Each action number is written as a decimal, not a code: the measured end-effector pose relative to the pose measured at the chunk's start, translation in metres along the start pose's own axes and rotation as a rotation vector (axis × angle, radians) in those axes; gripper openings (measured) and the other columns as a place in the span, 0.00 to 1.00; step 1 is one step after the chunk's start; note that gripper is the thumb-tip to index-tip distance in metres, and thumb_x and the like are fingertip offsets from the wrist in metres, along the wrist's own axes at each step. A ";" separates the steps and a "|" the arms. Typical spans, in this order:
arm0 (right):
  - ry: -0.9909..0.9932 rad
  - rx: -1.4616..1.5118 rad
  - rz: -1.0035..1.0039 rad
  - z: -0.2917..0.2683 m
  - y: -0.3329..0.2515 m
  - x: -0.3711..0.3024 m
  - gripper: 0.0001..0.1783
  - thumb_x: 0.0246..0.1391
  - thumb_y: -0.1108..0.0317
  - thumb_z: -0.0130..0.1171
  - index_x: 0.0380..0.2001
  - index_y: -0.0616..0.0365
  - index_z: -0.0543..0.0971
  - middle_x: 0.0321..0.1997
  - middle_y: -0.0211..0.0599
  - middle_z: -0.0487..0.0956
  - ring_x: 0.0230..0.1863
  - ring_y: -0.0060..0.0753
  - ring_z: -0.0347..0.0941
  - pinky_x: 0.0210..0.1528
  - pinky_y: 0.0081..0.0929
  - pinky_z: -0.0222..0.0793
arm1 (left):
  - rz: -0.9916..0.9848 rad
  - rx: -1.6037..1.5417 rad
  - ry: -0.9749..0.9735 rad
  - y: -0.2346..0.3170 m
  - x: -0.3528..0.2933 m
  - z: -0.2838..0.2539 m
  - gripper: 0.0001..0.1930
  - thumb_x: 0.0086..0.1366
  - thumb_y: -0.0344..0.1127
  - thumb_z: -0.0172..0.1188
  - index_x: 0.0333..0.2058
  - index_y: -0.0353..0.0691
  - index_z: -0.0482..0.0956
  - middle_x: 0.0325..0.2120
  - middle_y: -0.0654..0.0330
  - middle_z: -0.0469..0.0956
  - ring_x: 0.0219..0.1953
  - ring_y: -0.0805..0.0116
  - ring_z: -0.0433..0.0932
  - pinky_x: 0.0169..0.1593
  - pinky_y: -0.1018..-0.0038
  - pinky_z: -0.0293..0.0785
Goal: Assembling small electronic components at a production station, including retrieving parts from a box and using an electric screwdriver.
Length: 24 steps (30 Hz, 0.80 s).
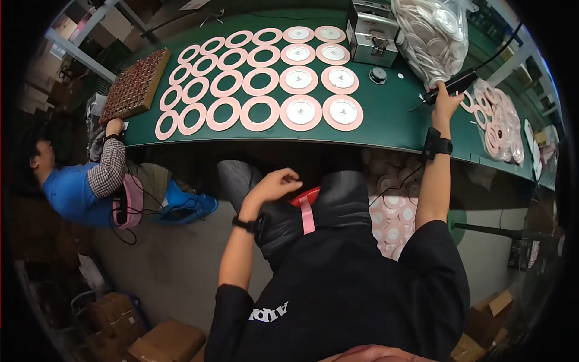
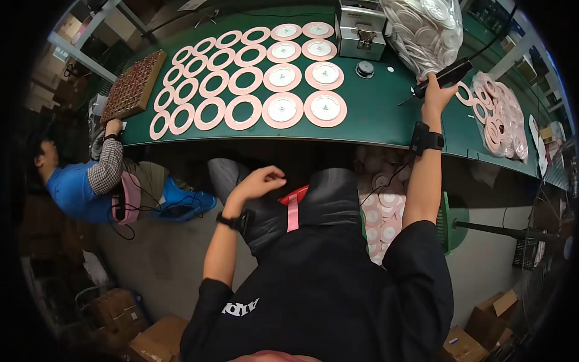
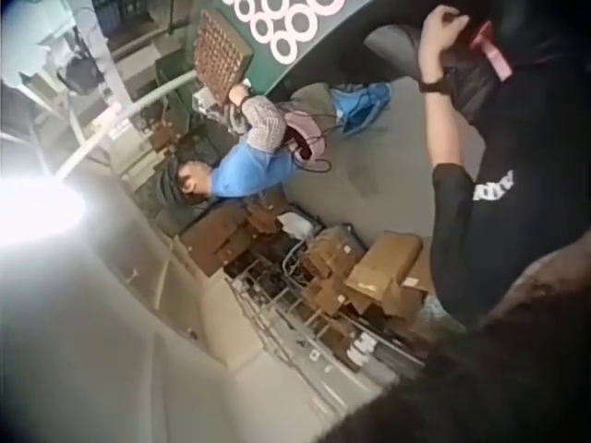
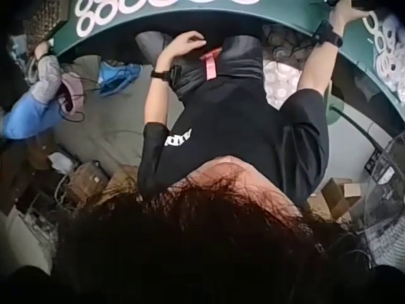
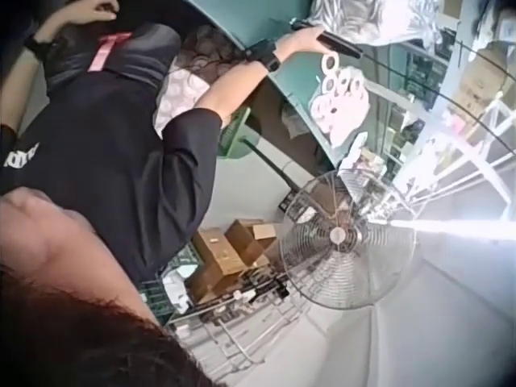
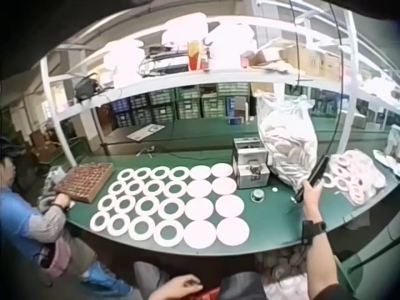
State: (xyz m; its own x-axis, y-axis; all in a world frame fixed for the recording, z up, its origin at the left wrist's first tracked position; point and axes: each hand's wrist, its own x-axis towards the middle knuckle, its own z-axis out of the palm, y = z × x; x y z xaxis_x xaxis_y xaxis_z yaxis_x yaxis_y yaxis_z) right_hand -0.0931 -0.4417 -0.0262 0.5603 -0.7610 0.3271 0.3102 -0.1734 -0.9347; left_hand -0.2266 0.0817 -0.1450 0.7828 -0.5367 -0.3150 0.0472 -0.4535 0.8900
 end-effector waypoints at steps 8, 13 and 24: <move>-0.375 -0.395 -0.077 -0.051 0.038 -0.050 0.38 0.58 0.60 0.71 0.64 0.67 0.65 0.58 0.45 0.75 0.50 0.35 0.76 0.55 0.34 0.72 | -0.727 0.437 -0.552 -0.029 0.154 0.056 0.39 0.61 0.63 0.68 0.62 0.39 0.77 0.51 0.51 0.84 0.47 0.57 0.83 0.51 0.65 0.77; -0.368 -0.658 -0.324 -0.065 0.008 -0.088 0.40 0.56 0.64 0.71 0.67 0.66 0.64 0.61 0.50 0.75 0.59 0.44 0.74 0.63 0.37 0.67 | -0.622 0.218 -0.484 -0.036 0.146 0.069 0.37 0.62 0.60 0.69 0.61 0.38 0.77 0.52 0.52 0.83 0.49 0.59 0.82 0.52 0.66 0.77; -0.352 -0.619 -0.126 -0.050 -0.023 -0.100 0.44 0.50 0.72 0.71 0.68 0.66 0.62 0.56 0.50 0.76 0.59 0.46 0.72 0.67 0.41 0.64 | -0.421 0.256 -0.641 0.047 0.225 0.024 0.34 0.63 0.59 0.69 0.58 0.38 0.79 0.52 0.54 0.83 0.50 0.59 0.82 0.52 0.66 0.76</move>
State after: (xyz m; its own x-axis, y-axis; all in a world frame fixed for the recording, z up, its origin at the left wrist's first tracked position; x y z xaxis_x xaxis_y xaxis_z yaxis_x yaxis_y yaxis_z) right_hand -0.1944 -0.3927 -0.0449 0.7954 -0.4835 0.3655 -0.0449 -0.6484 -0.7600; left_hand -0.0632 -0.0776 -0.1826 0.2190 -0.5530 -0.8039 0.0542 -0.8157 0.5759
